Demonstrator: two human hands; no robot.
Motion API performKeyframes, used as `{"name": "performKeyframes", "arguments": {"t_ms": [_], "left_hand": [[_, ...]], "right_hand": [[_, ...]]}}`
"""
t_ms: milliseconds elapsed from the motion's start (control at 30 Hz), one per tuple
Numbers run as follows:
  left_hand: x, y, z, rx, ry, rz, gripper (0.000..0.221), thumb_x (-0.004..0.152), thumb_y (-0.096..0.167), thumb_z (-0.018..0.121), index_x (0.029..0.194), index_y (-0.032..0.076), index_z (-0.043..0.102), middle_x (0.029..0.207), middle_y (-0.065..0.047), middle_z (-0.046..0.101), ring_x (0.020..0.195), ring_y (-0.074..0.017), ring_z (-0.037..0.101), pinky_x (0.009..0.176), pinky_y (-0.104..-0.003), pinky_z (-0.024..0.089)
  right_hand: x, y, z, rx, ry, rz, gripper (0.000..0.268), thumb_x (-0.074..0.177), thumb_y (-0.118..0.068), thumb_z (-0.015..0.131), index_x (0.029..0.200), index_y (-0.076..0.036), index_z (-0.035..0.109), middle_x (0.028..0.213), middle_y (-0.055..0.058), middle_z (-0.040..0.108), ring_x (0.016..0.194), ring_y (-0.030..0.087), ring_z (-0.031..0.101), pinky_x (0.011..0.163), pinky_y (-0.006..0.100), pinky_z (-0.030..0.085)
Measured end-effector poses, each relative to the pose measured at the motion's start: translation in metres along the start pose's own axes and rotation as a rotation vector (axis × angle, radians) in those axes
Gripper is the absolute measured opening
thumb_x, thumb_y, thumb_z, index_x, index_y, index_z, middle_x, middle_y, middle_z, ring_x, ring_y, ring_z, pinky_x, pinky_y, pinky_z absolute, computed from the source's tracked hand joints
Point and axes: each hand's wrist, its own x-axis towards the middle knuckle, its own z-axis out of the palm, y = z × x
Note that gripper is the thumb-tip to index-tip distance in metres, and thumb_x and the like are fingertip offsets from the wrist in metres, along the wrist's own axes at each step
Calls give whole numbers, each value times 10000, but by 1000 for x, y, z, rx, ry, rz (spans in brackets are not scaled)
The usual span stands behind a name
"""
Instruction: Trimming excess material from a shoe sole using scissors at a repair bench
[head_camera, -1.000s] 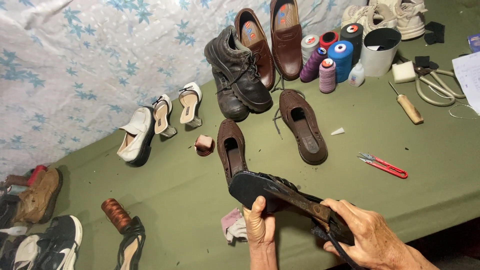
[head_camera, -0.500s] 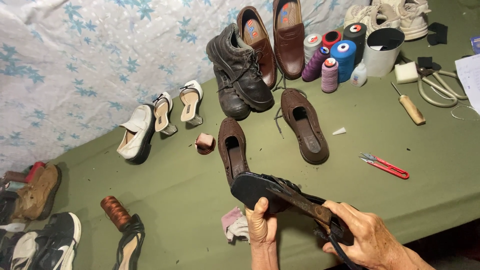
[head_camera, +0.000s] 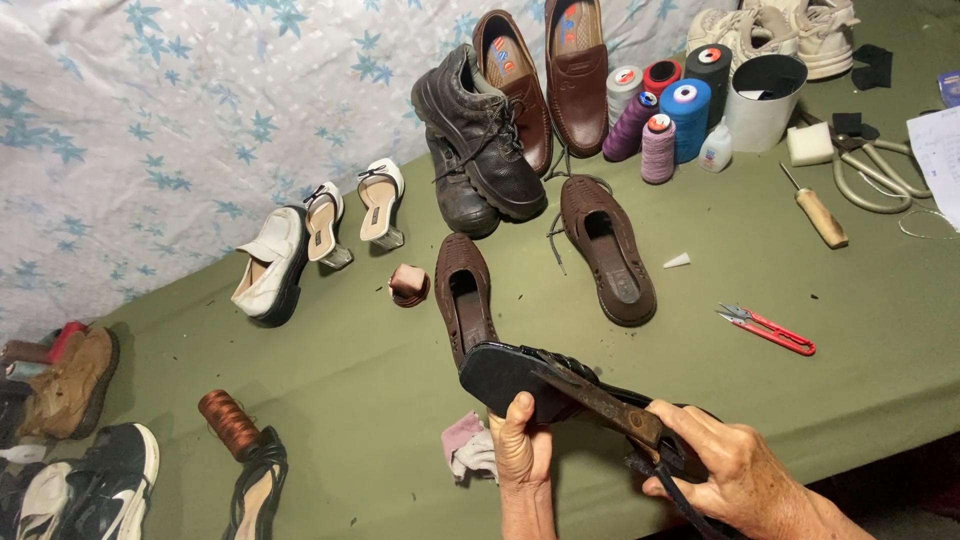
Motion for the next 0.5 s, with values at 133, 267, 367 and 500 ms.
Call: {"name": "performKeyframes", "arguments": {"t_ms": [133, 267, 367, 500], "left_hand": [[-3, 3, 2, 0, -33, 15, 645, 735, 8, 800, 1351, 64, 617, 1237, -161, 704, 1118, -351, 664, 1044, -531, 534], [-5, 2, 1, 41, -43, 39, 661, 714, -23, 802, 1340, 81, 616, 1194, -131, 706, 1069, -324, 666, 1001, -501, 549], [-7, 5, 4, 59, -70, 19, 604, 721, -2, 819, 1293, 67, 638, 1151, -147, 723, 1042, -330, 680, 981, -513, 563], [-11, 8, 15, 75, -68, 27, 626, 712, 11, 817, 1309, 52, 632, 1143, -149, 722, 1036, -336, 680, 963, -510, 567]], "right_hand": [[9, -11, -14, 14, -44, 39, 790, 705, -550, 918, 1318, -189, 573, 815, -77, 612, 657, 151, 581, 585, 260, 556], [18, -21, -25, -23, -155, 84, 709, 716, -576, 843, 1279, -246, 567, 913, -64, 642, 672, 199, 674, 578, 311, 569], [18, -22, -25, -59, -158, 100, 723, 702, -643, 840, 1258, -268, 570, 897, -80, 637, 681, 196, 680, 569, 317, 563], [11, -15, -14, -70, -76, 82, 755, 714, -658, 829, 1292, -246, 573, 829, -95, 612, 684, 147, 645, 561, 291, 551]]}}
